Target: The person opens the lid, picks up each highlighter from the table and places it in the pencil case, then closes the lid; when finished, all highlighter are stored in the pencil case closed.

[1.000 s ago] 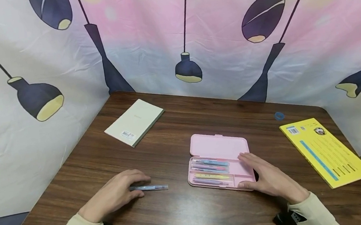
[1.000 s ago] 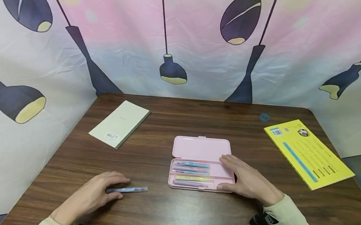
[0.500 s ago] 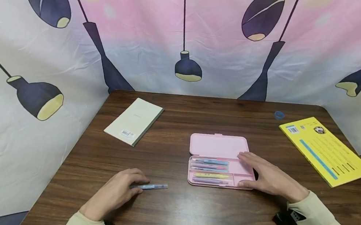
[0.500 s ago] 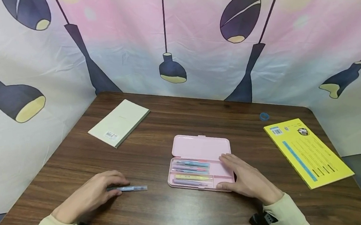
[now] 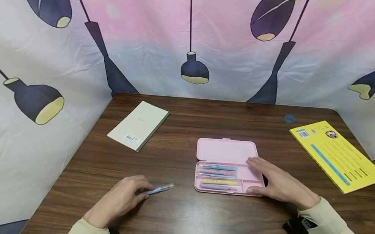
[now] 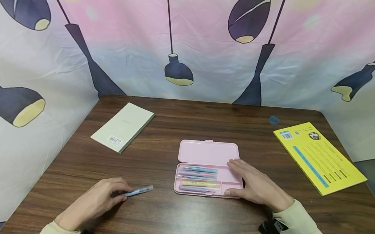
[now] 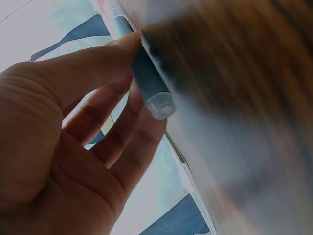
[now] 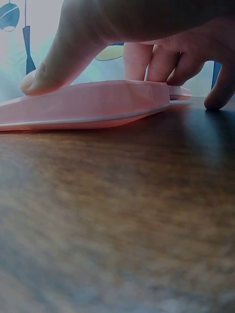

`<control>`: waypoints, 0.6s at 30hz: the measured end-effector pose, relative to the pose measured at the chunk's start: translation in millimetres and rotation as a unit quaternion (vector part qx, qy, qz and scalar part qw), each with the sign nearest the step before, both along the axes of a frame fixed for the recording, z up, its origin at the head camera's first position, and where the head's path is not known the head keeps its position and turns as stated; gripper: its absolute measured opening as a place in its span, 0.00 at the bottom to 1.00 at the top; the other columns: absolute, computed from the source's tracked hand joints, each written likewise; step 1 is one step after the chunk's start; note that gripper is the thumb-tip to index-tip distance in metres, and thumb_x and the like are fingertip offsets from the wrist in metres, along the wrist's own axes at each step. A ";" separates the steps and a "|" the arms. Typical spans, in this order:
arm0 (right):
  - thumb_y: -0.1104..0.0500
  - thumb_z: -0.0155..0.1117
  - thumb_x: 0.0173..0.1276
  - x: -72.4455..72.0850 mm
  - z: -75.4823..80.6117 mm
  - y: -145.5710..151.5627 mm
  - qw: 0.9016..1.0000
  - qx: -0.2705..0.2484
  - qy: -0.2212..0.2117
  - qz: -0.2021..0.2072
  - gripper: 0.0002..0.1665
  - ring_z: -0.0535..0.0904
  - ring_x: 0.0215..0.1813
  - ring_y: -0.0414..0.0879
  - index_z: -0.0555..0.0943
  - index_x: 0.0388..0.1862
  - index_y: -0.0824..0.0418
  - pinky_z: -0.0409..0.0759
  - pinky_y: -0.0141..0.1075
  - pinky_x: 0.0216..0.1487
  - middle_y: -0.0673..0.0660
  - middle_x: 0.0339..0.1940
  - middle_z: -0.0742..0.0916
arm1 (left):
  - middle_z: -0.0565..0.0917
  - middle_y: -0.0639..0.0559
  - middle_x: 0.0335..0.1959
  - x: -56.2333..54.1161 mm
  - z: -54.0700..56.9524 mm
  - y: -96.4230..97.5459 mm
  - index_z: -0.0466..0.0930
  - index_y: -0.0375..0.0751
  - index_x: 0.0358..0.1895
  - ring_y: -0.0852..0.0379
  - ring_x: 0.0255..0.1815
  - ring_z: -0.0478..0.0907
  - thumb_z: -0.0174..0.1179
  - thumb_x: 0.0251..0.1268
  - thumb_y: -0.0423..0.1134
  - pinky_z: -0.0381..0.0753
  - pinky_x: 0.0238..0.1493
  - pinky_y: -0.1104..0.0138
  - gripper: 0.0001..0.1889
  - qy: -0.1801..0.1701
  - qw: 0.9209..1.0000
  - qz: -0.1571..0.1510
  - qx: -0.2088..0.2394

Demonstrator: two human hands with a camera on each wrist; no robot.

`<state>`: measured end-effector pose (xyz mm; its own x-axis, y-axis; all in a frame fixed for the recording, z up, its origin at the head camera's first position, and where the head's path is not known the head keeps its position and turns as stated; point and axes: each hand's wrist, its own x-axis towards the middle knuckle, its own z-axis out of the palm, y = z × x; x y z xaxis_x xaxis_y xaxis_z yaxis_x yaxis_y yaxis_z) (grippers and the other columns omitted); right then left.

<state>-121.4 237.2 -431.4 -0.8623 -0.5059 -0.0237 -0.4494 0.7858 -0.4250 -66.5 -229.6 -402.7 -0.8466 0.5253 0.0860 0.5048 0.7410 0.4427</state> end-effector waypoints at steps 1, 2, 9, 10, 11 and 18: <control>0.23 0.64 0.55 0.1 0.0 -0.1 1.000 0.000 0.001 0.000 0.59 0.61 0.78 0.57 0.66 0.76 0.57 0.66 0.57 0.70 0.57 0.77 0.68 | 0.83 0.63 0.37 -0.1 0.2 0.1 0.89 0.46 0.44 0.66 0.36 0.79 0.71 0.57 0.29 0.80 0.36 0.65 0.12 0.002 1.000 0.000 -0.001; 0.23 0.64 0.55 0.2 0.0 -0.2 1.000 0.000 0.001 0.000 0.59 0.61 0.78 0.57 0.66 0.76 0.57 0.66 0.57 0.70 0.57 0.77 0.68 | 0.83 0.63 0.37 -0.2 0.3 0.3 0.89 0.46 0.44 0.66 0.36 0.79 0.71 0.57 0.29 0.80 0.36 0.66 0.12 0.002 1.000 0.001 -0.002; 0.22 0.64 0.55 0.9 -0.3 0.3 1.000 -0.003 0.005 0.000 0.59 0.61 0.77 0.57 0.67 0.76 0.58 0.66 0.56 0.70 0.57 0.77 0.69 | 0.84 0.63 0.37 -3.5 4.6 4.3 0.89 0.46 0.43 0.65 0.37 0.80 0.70 0.57 0.29 0.82 0.38 0.64 0.11 0.014 1.000 0.003 -0.015; 0.22 0.64 0.55 0.9 -0.4 0.4 1.000 -0.004 0.006 -0.001 0.59 0.61 0.77 0.56 0.67 0.76 0.58 0.66 0.56 0.70 0.57 0.77 0.69 | 0.84 0.64 0.37 -4.2 5.5 5.4 0.89 0.47 0.42 0.64 0.37 0.80 0.70 0.58 0.29 0.82 0.38 0.64 0.11 0.014 1.000 0.004 -0.016; 0.22 0.64 0.55 0.8 -0.5 0.4 1.000 -0.004 0.005 -0.001 0.59 0.61 0.77 0.57 0.67 0.76 0.58 0.66 0.56 0.70 0.57 0.77 0.69 | 0.84 0.63 0.37 -4.9 6.2 6.2 0.89 0.47 0.42 0.63 0.38 0.81 0.70 0.58 0.29 0.82 0.39 0.64 0.11 0.015 1.000 0.004 -0.018; 0.22 0.63 0.55 0.5 -0.3 0.4 1.000 -0.007 -0.001 -0.002 0.60 0.61 0.78 0.57 0.66 0.76 0.57 0.66 0.57 0.70 0.57 0.77 0.68 | 0.85 0.61 0.38 -6.8 9.7 14.0 0.89 0.46 0.44 0.61 0.40 0.82 0.69 0.59 0.30 0.83 0.41 0.62 0.11 0.046 0.999 -0.001 -0.028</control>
<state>-120.9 237.7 -431.6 -0.8647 -0.5019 -0.0180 -0.4447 0.7819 -0.4368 -73.3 -215.6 -393.0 -0.8359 0.5324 0.1337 0.5421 0.7624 0.3535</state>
